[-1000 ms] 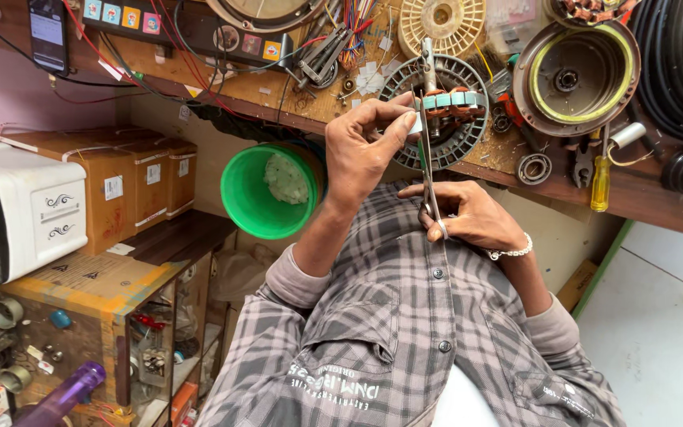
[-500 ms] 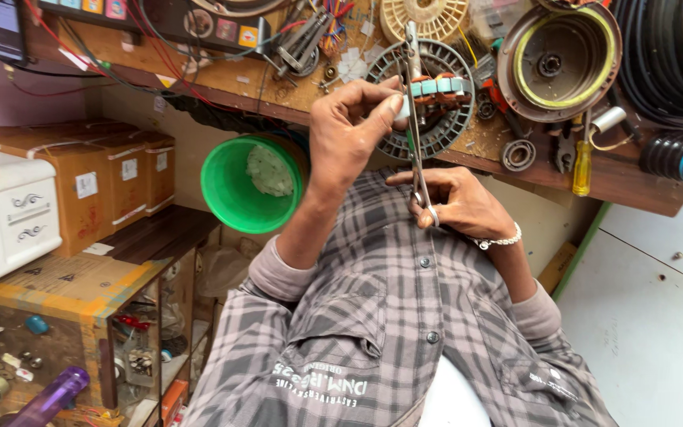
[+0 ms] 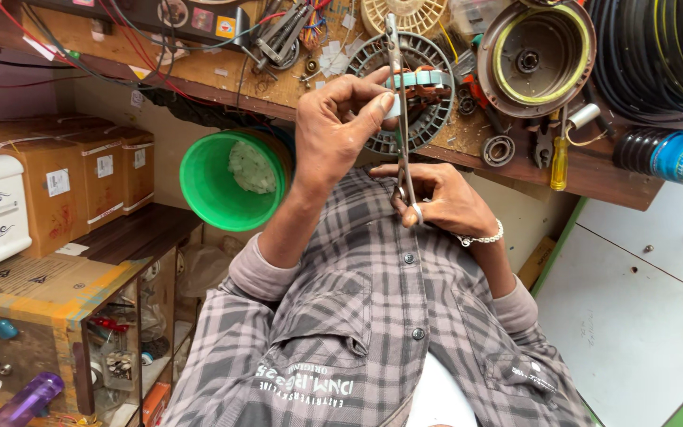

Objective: The person works on a fan motor stator, repeatedly inserting small white insulating pieces into slots between copper windings. They use shears to trim the pieces and a screwdriver to adjust the windings. The task involves handling the stator, insulating pieces, shears, and a screwdriver.

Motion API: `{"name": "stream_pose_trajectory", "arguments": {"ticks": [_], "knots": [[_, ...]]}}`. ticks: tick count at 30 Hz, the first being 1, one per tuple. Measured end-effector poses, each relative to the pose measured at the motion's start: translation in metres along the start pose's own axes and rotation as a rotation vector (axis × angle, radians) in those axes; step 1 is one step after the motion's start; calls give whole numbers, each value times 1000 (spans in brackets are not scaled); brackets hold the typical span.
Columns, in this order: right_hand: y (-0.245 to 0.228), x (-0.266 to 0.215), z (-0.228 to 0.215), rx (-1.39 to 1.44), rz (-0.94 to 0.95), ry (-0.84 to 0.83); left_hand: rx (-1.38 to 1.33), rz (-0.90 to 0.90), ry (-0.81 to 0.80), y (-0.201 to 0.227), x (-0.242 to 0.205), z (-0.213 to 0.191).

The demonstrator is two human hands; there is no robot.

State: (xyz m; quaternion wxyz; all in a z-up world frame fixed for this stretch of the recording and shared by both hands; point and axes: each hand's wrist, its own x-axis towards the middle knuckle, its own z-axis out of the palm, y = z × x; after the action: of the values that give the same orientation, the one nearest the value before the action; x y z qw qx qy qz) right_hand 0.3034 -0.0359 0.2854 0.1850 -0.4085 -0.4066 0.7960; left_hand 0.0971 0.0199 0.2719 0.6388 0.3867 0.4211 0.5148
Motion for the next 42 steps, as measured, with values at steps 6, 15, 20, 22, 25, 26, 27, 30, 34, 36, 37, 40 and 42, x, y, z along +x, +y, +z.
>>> {"name": "stream_pose_trajectory", "arguments": {"ticks": [6,15,20,22,25,26,27,30,34,36,37,40,42], "knots": [[8,1,-3,-20,-13,31,51,-15,-21,3,5,-2],[20,-9,-1,-97,-149,193,10,-27,44,10,-2,11],[9,-11,9,-222,-501,583,-97,-126,-102,4,-19,18],[7,-12,8,-69,-589,531,-21,-55,-86,-2,-27,23],[5,-12,5,-53,-504,495,-23,0,-20,-7,-35,28],[5,-10,4,-83,-442,486,-92,-71,-34,-6,-35,27],[5,-7,3,-69,-381,468,-160,-141,-47,-4,-35,25],[10,-2,2,-60,-206,419,-160,-169,-133,2,-34,15],[10,-13,-4,-122,-65,273,19,-123,-70,10,-29,9],[9,-17,-5,-167,-48,145,77,-62,-32,12,-25,9],[8,-18,-6,-203,-54,81,64,-59,-13,12,-23,10],[8,-21,-5,-168,-17,-1,54,-44,21,11,-19,11],[8,-21,-3,-129,2,-2,89,-16,18,11,-18,11]]}}
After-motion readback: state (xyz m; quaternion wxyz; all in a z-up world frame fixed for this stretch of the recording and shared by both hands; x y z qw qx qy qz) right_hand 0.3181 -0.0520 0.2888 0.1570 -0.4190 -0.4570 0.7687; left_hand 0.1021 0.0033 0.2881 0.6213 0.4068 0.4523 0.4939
